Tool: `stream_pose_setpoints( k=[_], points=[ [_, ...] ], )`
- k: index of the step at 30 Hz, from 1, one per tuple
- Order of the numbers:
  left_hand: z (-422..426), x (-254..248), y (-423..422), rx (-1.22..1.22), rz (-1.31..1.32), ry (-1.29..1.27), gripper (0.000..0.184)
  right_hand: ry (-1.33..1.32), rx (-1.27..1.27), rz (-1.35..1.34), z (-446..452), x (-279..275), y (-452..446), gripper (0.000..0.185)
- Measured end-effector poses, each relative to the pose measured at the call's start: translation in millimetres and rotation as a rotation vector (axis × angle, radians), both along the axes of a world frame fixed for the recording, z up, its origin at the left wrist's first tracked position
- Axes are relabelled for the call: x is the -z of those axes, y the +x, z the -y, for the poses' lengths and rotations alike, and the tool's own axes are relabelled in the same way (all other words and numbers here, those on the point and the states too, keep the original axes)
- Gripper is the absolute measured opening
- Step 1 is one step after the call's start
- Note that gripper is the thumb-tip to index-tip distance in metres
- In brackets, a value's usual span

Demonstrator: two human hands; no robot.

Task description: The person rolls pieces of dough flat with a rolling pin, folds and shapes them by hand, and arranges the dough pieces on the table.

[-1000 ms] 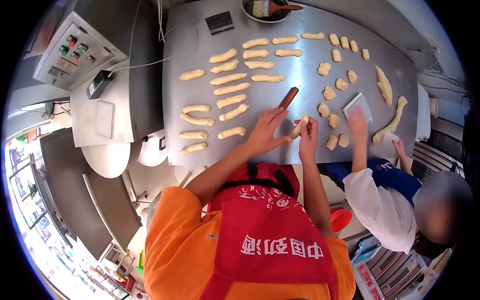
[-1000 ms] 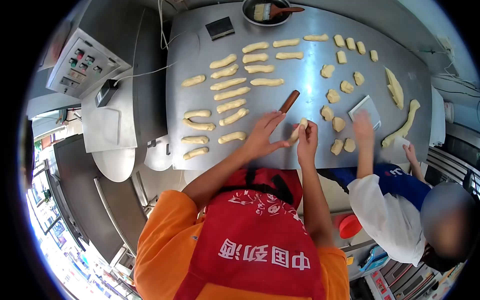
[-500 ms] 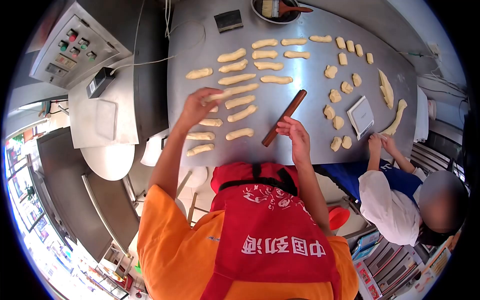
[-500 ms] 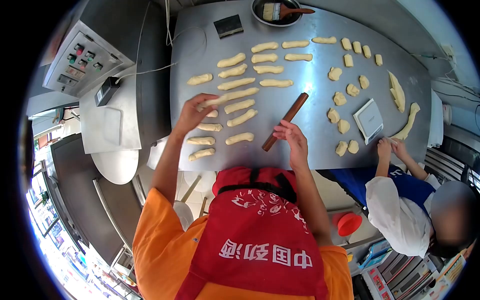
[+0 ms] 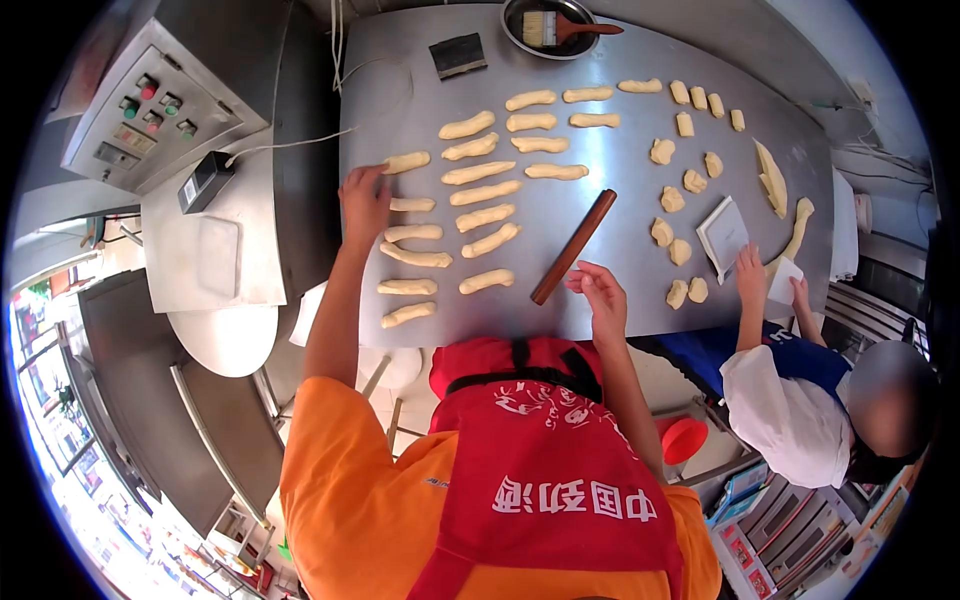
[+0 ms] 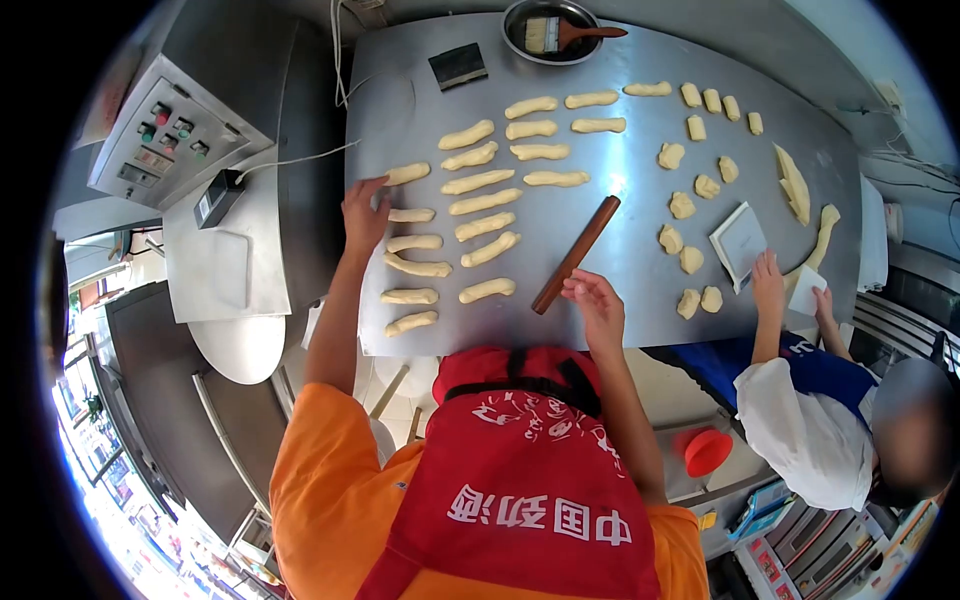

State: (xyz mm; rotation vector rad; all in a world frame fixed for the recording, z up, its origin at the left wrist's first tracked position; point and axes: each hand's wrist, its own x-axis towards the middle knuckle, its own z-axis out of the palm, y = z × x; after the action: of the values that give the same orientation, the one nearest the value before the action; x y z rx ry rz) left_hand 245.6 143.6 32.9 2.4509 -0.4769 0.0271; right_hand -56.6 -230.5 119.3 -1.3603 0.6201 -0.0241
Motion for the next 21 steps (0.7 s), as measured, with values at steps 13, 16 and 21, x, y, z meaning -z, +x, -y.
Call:
stream_pose_setpoints(
  k=[13,16,21],
  points=[
    [18,-36,83,0.332,-0.339,0.211,0.032,0.02,0.05,0.014,2,9,-14,0.032],
    [30,-68,72,0.243,-0.596,0.006,0.032,0.039,0.102,-0.006,2,9,-23,0.032],
    [46,-68,59,0.32,-0.372,-0.035,0.032,0.042,0.124,-0.017,6,22,-38,0.031]
  ],
)
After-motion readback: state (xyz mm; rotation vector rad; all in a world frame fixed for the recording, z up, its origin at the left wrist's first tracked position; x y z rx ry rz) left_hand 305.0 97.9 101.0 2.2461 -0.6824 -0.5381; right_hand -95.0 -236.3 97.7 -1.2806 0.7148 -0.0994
